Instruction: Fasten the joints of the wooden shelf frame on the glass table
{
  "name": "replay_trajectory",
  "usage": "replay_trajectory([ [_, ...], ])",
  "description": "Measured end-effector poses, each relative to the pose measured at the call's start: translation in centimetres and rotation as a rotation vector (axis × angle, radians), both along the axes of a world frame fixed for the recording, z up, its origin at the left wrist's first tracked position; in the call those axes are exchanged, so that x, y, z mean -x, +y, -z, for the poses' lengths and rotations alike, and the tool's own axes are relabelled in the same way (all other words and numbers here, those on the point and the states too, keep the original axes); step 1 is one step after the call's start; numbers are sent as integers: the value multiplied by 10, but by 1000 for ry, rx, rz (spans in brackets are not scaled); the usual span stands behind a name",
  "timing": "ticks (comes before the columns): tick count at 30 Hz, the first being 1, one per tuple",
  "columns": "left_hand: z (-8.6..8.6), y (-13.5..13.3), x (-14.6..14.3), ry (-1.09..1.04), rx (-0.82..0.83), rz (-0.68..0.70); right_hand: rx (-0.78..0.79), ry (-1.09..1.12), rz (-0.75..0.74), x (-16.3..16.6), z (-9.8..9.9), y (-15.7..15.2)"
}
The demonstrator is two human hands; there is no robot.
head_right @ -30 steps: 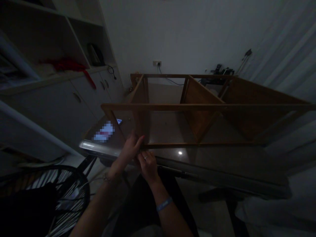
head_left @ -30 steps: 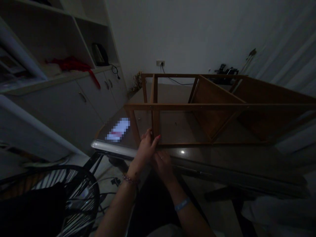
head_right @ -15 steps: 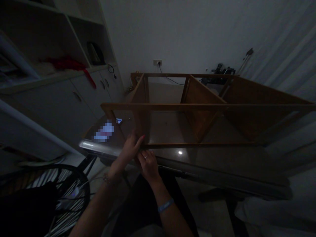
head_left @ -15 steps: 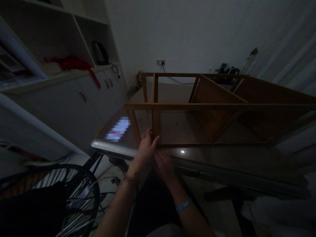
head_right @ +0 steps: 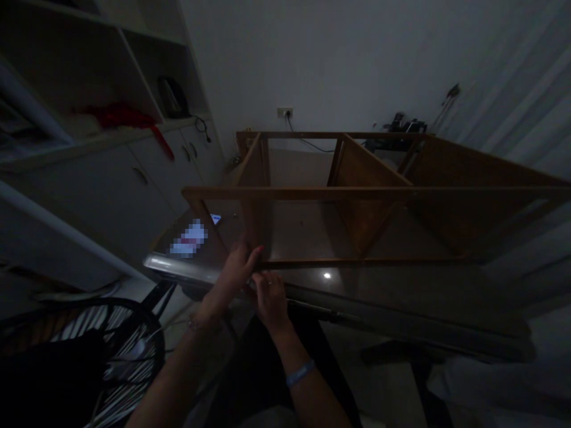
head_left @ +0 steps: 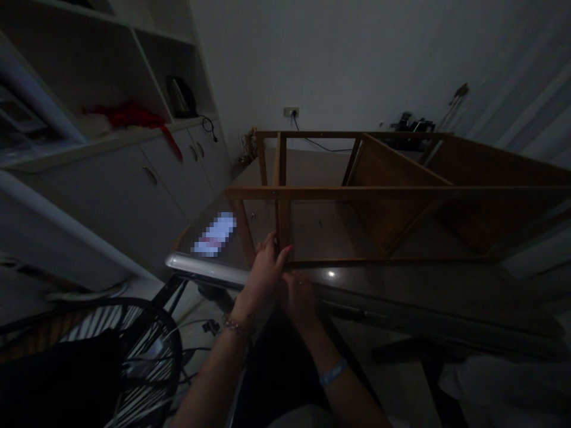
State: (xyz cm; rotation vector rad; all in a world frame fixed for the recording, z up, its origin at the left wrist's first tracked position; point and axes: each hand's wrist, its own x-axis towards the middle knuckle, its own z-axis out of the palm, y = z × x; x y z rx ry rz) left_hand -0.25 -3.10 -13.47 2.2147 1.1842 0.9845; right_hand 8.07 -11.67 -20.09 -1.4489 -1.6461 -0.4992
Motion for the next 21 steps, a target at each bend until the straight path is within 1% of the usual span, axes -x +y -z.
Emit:
replay_trajectory([
  [5, -1, -1, -1, -28, -19, -3, 34, -63, -3, -1, 0, 0],
  [9, -3, -1, 1, -12, -38, -5, 75, -101, 2, 0, -1, 0],
  [13, 4, -3, 5, 11, -68, 16, 89, -116, 4, 1, -2, -1],
  [16, 9, -7, 10, 60, -162, 45, 93, -119, -7, 1, -2, -2],
  [18, 9, -11, 17, 114, -246, 77, 96, -114, -14, 1, -3, -2],
  [20, 7, -17, 26, 150, -322, 82, 97, -102, -18, 1, -4, -3],
  [21, 7, -20, 32, 158, -352, 59, 98, -95, -22, 1, -4, -3],
])
